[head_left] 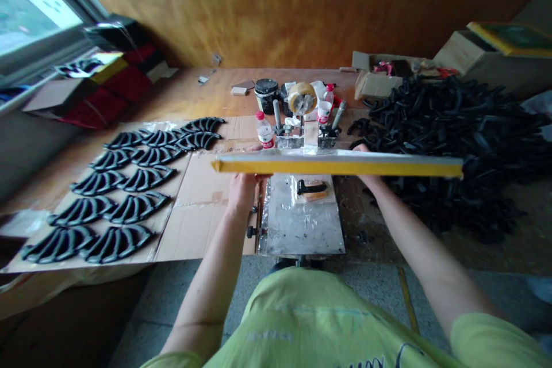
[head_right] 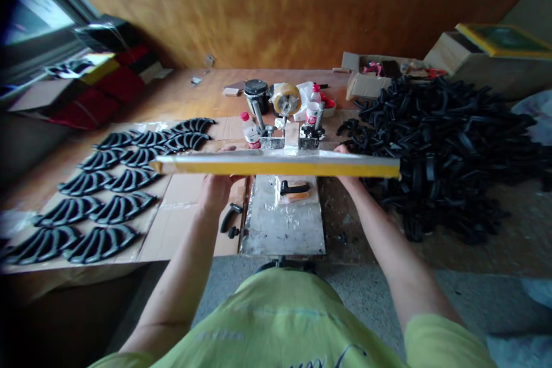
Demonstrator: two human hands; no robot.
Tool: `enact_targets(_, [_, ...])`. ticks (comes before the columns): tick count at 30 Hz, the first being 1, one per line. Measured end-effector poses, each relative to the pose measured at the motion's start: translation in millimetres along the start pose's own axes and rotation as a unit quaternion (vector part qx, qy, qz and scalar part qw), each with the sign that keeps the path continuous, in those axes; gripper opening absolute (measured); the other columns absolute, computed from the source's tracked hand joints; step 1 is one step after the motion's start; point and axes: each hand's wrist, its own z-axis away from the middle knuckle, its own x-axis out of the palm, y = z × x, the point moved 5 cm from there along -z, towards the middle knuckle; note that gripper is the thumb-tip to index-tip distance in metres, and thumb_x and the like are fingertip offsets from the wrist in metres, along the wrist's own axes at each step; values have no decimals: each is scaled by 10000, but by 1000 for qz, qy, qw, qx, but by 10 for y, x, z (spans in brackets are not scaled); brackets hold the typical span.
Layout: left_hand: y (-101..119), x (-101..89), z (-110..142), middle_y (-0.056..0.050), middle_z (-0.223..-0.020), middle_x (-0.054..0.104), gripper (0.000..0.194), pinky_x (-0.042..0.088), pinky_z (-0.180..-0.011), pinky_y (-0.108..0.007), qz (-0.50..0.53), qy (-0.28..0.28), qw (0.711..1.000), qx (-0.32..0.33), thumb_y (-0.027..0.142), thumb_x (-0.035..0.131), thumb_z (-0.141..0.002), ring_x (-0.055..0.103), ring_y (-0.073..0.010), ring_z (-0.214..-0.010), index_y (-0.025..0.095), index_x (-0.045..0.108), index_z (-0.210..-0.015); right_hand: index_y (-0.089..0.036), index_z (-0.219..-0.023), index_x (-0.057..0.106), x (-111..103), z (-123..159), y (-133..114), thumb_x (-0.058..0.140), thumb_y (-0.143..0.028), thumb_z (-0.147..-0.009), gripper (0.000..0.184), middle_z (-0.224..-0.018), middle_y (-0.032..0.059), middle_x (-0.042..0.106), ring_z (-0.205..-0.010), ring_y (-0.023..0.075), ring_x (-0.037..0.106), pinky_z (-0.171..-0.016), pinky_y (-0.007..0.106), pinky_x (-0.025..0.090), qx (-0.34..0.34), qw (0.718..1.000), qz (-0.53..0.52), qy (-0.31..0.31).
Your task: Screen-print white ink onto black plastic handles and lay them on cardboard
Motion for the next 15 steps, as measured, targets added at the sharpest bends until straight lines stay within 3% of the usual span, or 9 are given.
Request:
enact_targets(4, [-171,92,77,-42,-905,686,506,548,-656,-255,20,46,999,-12,610,551,-835,653,-148,-794,211,595,-1144,-202,-1122,644,544,560,-239,737,-316,-783,370,-1047,82,686,-979,242,601,-852,344,450,-155,981,2,-118])
enact_targets(7, [-666,171,479,-85,-972,700,579,548,-616,-266,-16,-6,986,-163,630,594,-804,664,-163,-773,190,561,-1179,-217,-1060,674,687,907,-563,711,-265,-821,247,-1036,78,660,-1027,243,556,-907,375,429,-219,967,33,-128])
enact_targets(10, [-1161,224,937,-131,-1068,696,638,562,-633,-309,-49,-78,945,-313,669,593,-782,684,-209,-841,181,550,-1190,-192,-966,689,657,1254,-893,620,-277,-899,128,-939,87,646,-984,234,546,-902,371,436,-238,967,18,-87])
enact_targets(13, [-1360,-21,1038,-93,-875,700,612,543,-611,-305,-97,-53,941,-321,699,554,-775,674,-201,-746,168,581,-1077,-204,-1028,682,669,1593,-1090,553,-250,-939,163,-949,66,666,-974,202,562,-912,333,447,-345,929,-46,-126])
enact_targets(15, [-1335,-398,901,-64,-704,658,608,512,-566,-295,-199,-25,939,-279,704,513,-779,637,-189,-624,146,602,-1005,-222,-1074,674,611,1594,-871,509,-214,-954,204,-995,48,683,-975,180,584,-909,308,458,-340,928,-64,-138])
